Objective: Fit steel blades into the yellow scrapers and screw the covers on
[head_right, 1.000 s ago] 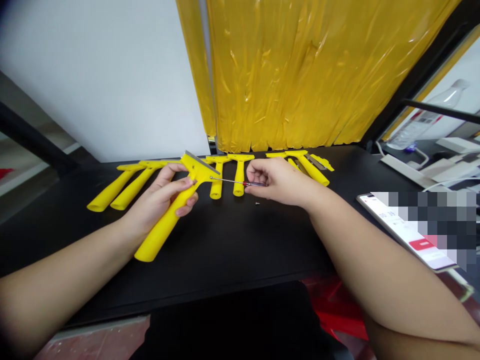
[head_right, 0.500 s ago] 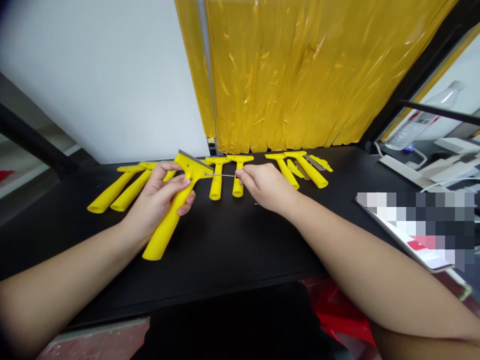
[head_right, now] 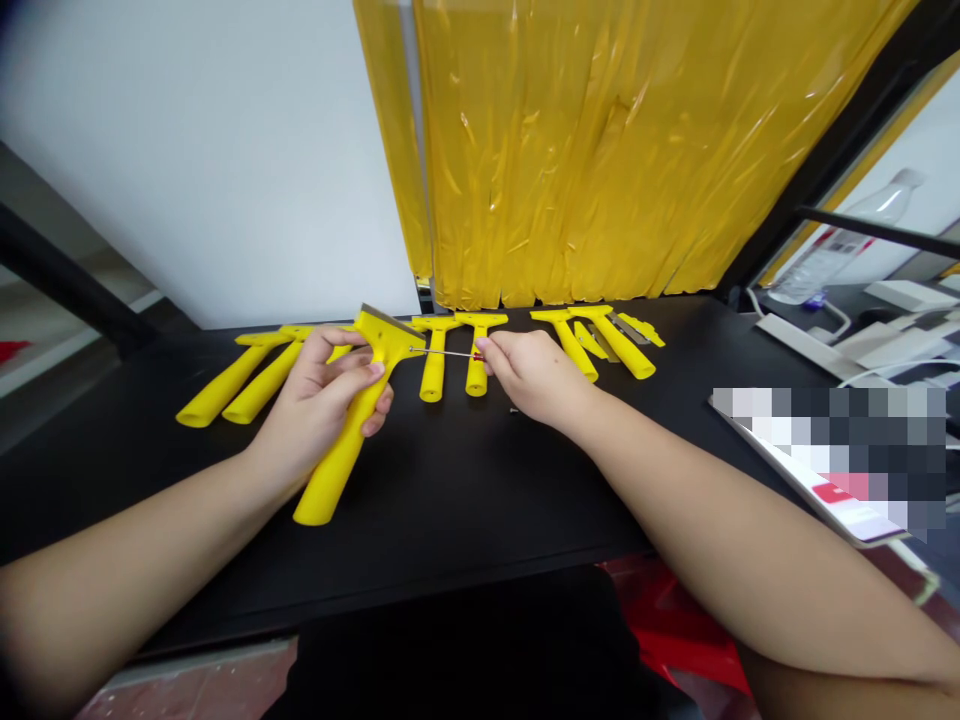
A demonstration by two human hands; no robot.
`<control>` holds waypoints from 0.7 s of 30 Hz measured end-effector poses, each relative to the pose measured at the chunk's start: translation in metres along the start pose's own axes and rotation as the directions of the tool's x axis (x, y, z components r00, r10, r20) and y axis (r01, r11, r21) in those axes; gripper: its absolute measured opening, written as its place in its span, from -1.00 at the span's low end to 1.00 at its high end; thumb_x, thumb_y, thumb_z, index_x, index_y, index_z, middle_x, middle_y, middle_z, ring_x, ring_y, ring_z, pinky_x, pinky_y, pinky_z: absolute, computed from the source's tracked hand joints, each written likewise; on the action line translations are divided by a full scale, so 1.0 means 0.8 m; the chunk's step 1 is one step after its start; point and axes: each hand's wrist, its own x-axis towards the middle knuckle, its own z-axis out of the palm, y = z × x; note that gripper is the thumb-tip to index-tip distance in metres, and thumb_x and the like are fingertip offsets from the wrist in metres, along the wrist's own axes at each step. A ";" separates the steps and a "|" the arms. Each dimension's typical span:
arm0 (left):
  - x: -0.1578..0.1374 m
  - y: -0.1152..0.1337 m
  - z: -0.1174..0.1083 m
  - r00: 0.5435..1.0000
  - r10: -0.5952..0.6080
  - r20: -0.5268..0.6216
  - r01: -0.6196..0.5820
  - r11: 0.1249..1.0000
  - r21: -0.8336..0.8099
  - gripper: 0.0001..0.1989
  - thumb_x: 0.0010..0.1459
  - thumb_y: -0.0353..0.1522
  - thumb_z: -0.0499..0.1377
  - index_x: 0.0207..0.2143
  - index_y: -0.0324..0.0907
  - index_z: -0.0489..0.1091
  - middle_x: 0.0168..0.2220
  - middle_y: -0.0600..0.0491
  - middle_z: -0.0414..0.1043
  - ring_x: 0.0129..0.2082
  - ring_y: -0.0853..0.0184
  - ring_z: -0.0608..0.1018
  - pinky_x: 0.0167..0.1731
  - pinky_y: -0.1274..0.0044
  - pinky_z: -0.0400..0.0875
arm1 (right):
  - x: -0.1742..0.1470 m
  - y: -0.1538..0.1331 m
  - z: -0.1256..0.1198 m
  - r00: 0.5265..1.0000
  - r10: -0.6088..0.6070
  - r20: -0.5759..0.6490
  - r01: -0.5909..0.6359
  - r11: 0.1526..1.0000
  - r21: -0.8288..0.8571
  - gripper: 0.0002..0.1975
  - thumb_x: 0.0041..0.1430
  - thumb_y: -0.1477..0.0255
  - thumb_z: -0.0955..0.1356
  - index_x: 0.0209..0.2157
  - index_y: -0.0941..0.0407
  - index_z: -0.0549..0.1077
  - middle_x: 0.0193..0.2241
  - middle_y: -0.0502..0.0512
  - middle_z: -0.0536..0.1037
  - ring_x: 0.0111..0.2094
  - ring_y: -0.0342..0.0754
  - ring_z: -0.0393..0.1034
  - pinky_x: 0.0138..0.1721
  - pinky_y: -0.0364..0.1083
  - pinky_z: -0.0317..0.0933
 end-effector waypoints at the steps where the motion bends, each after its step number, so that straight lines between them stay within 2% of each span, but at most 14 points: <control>1: -0.001 0.000 0.001 1.000 0.003 0.003 -0.003 1.000 0.005 -0.61 0.13 -0.41 0.34 -0.14 -0.05 0.18 -0.34 0.18 0.41 -0.56 0.39 0.53 -0.71 0.62 0.34 | 0.000 0.001 0.000 1.000 0.003 0.010 -0.003 1.000 0.018 -0.55 0.52 0.19 0.15 -0.43 0.07 0.37 -0.49 0.05 0.48 -0.44 -0.05 0.32 -0.32 -0.04 0.12; 4: -0.001 0.001 0.001 1.000 0.017 0.005 -0.017 1.000 0.017 -0.63 0.14 -0.41 0.33 -0.14 -0.06 0.17 -0.33 0.18 0.40 -0.57 0.42 0.53 -0.70 0.63 0.35 | -0.002 0.004 0.000 0.998 -0.039 0.054 0.034 0.996 0.084 -0.76 0.45 0.18 0.26 -0.22 0.04 0.36 -0.49 -0.03 0.44 -0.49 -0.07 0.26 -0.38 -0.07 0.10; 6: -0.001 0.001 0.001 1.000 0.025 0.004 -0.026 1.000 0.017 -0.63 0.15 -0.41 0.33 -0.14 -0.06 0.17 -0.33 0.17 0.41 -0.57 0.43 0.52 -0.70 0.64 0.35 | -0.003 0.007 0.000 0.995 -0.086 0.058 0.081 0.992 0.096 -0.79 0.39 0.23 0.34 -0.10 0.02 0.28 -0.46 -0.06 0.44 -0.49 -0.07 0.24 -0.40 -0.08 0.10; 8: 0.000 0.001 0.001 1.000 0.030 -0.001 -0.030 1.000 0.011 -0.62 0.14 -0.40 0.33 -0.15 -0.06 0.17 -0.32 0.18 0.41 -0.57 0.43 0.53 -0.70 0.64 0.35 | -0.002 0.009 0.000 0.994 -0.111 0.008 0.110 0.992 0.064 -0.83 0.38 0.28 0.33 -0.12 0.03 0.28 -0.40 -0.01 0.48 -0.44 -0.05 0.28 -0.36 -0.08 0.13; 10: -0.001 0.001 0.001 1.000 0.030 -0.001 -0.030 1.000 -0.002 -0.61 0.12 -0.39 0.35 -0.15 -0.05 0.16 -0.31 0.19 0.39 -0.57 0.43 0.53 -0.71 0.64 0.35 | 0.002 0.009 -0.001 0.993 -0.105 -0.047 0.105 0.994 0.008 -0.85 0.42 0.27 0.28 -0.22 0.05 0.33 -0.37 0.06 0.51 -0.38 -0.03 0.33 -0.31 -0.06 0.15; 14: -0.004 0.001 0.004 0.999 0.040 0.037 -0.039 0.999 -0.019 -0.60 0.11 -0.40 0.36 -0.17 -0.05 0.17 -0.28 0.20 0.36 -0.57 0.44 0.54 -0.73 0.63 0.34 | 0.005 0.006 -0.003 0.997 -0.052 -0.053 0.050 0.998 -0.024 -0.60 0.50 0.21 0.17 -0.41 0.07 0.35 -0.46 0.08 0.50 -0.40 -0.01 0.36 -0.29 -0.03 0.14; 16: -0.004 0.001 0.003 0.997 0.056 0.052 -0.055 0.998 -0.015 -0.62 0.13 -0.40 0.34 -0.16 -0.05 0.17 -0.27 0.19 0.36 -0.58 0.44 0.53 -0.73 0.63 0.33 | 0.002 0.004 -0.002 0.998 -0.056 -0.034 0.057 0.998 0.019 -0.65 0.49 0.19 0.19 -0.35 0.06 0.35 -0.48 0.04 0.47 -0.43 -0.03 0.33 -0.32 -0.04 0.13; 18: -0.003 0.001 0.002 0.997 0.070 0.046 -0.070 0.998 -0.008 -0.63 0.15 -0.41 0.33 -0.15 -0.05 0.17 -0.28 0.18 0.37 -0.58 0.45 0.53 -0.73 0.63 0.34 | -0.003 0.002 -0.001 0.997 -0.081 -0.004 0.081 0.995 0.063 -0.80 0.43 0.21 0.28 -0.21 0.04 0.32 -0.49 -0.03 0.42 -0.48 -0.06 0.27 -0.38 -0.06 0.11; 21: -0.001 0.001 0.000 0.998 0.067 0.021 -0.067 0.998 -0.001 -0.63 0.16 -0.41 0.32 -0.13 -0.06 0.18 -0.31 0.18 0.38 -0.58 0.45 0.52 -0.71 0.64 0.34 | -0.007 0.000 0.000 0.994 -0.109 -0.006 0.109 0.992 0.064 -0.82 0.37 0.30 0.34 -0.14 0.03 0.25 -0.45 -0.03 0.44 -0.49 -0.06 0.25 -0.39 -0.07 0.12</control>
